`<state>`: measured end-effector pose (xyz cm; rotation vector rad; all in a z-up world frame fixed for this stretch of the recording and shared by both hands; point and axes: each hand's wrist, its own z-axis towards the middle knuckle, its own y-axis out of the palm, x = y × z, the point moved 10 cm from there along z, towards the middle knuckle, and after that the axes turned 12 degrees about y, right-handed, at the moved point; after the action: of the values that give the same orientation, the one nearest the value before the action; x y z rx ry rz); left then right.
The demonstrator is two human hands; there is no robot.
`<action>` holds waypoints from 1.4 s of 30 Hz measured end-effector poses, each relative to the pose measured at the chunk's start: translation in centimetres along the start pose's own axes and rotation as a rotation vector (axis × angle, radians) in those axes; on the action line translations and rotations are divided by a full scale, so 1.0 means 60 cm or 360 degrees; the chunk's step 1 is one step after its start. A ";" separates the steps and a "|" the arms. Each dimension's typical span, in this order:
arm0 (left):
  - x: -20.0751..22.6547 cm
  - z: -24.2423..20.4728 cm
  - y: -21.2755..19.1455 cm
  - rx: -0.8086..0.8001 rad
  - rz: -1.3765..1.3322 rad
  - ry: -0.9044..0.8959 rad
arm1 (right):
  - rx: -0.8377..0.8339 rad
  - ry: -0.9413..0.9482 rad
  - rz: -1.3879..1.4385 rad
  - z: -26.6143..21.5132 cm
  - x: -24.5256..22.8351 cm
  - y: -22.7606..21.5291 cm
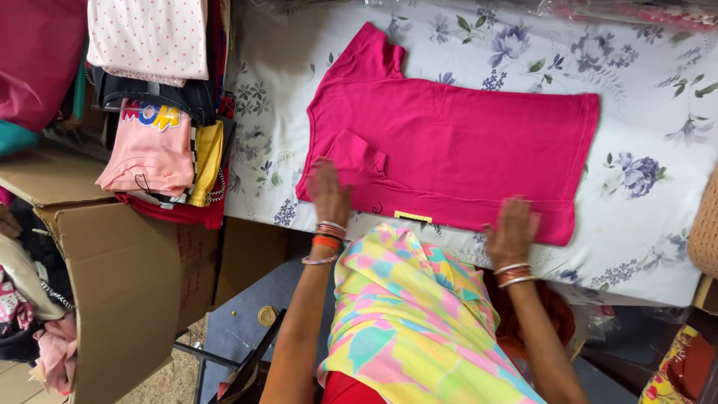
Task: Folding items of clothing including a pink t-shirt and polka-dot pants on a table.
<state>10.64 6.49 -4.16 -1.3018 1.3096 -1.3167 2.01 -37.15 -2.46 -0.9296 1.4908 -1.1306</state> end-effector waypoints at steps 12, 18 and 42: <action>-0.089 -0.108 -0.020 0.0211 -0.0275 -0.0121 | -0.0124 0.0079 0.0009 0.015 0.062 -0.005; -0.175 -0.106 -0.081 0.0180 -0.0761 -0.0930 | -0.0135 0.0224 0.0005 0.023 0.082 -0.021; -0.112 -0.050 -0.139 0.0912 -0.0634 -0.0235 | 0.0059 0.0078 0.0106 0.072 -0.021 -0.014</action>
<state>9.20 14.24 3.68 -1.2426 0.5148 -1.6718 6.50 -36.98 -1.54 -0.8262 1.5242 -1.1363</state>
